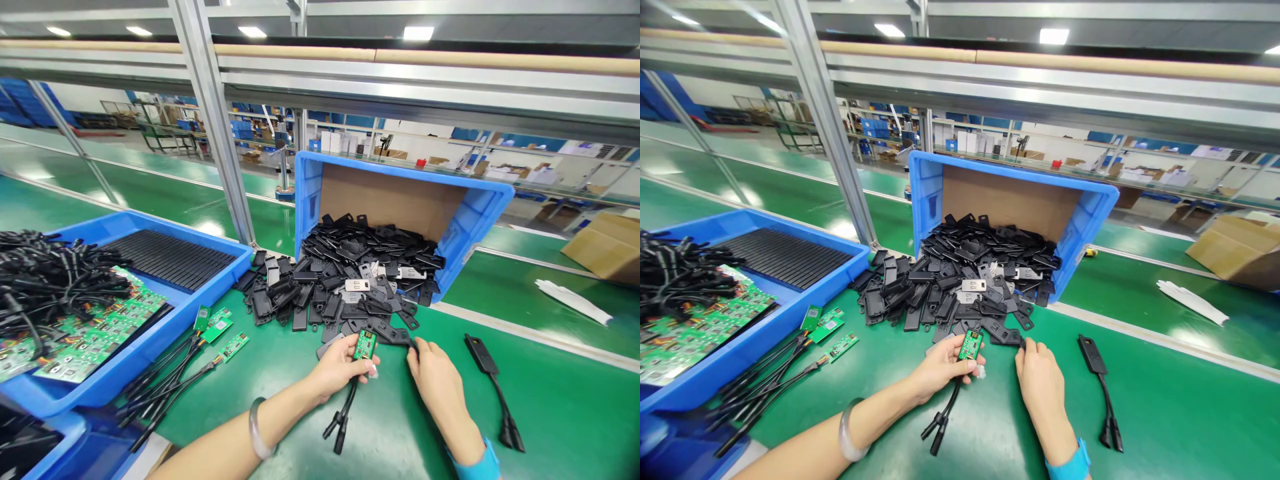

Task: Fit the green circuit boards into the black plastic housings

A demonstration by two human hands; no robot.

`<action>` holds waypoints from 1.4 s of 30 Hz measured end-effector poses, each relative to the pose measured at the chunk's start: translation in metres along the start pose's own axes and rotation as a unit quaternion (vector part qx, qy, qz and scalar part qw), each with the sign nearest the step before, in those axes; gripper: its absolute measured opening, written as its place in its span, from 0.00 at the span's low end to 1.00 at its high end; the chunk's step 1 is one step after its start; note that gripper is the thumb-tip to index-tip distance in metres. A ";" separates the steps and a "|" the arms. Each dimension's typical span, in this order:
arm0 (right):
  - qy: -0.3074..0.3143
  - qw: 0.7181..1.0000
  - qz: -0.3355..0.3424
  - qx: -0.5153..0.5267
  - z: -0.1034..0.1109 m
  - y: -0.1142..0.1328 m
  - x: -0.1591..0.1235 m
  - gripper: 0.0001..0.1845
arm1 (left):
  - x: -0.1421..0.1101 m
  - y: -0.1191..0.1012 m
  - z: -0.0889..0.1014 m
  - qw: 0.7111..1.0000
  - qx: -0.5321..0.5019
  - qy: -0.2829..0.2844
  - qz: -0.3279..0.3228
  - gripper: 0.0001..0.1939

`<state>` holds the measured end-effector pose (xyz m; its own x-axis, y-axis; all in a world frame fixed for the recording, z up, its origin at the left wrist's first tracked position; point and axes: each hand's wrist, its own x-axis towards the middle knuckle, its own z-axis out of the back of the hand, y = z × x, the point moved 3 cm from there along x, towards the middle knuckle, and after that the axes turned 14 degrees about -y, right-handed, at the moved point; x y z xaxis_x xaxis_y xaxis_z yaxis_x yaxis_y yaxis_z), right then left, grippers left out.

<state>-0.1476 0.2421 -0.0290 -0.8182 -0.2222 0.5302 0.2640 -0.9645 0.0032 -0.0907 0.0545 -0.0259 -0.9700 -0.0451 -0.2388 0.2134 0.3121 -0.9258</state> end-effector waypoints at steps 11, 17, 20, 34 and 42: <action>0.009 0.786 -0.207 0.583 0.028 0.042 -0.007 0.20 | 0.001 0.008 -0.004 0.998 0.000 0.056 0.003 0.34; 0.054 0.746 -0.229 0.623 0.022 0.052 -0.011 0.20 | 0.000 0.012 -0.004 0.997 0.001 0.077 0.007 0.34; 0.064 0.728 -0.243 0.638 0.022 0.050 -0.009 0.22 | -0.002 0.009 -0.004 0.997 0.006 0.079 0.002 0.32; 0.126 0.722 -0.242 0.636 0.018 0.053 -0.010 0.25 | -0.008 0.000 -0.007 0.992 0.075 0.090 -0.039 0.16; 0.078 0.777 -0.221 0.584 0.017 0.057 -0.014 0.24 | -0.009 0.004 -0.011 0.992 0.096 0.062 -0.049 0.17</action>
<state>-0.1125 0.1928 -0.0217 -0.9887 -0.0082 0.1498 0.1487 -0.1837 0.9717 -0.0823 0.0662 -0.0240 -0.9915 0.0554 -0.1180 0.1241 0.1248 -0.9844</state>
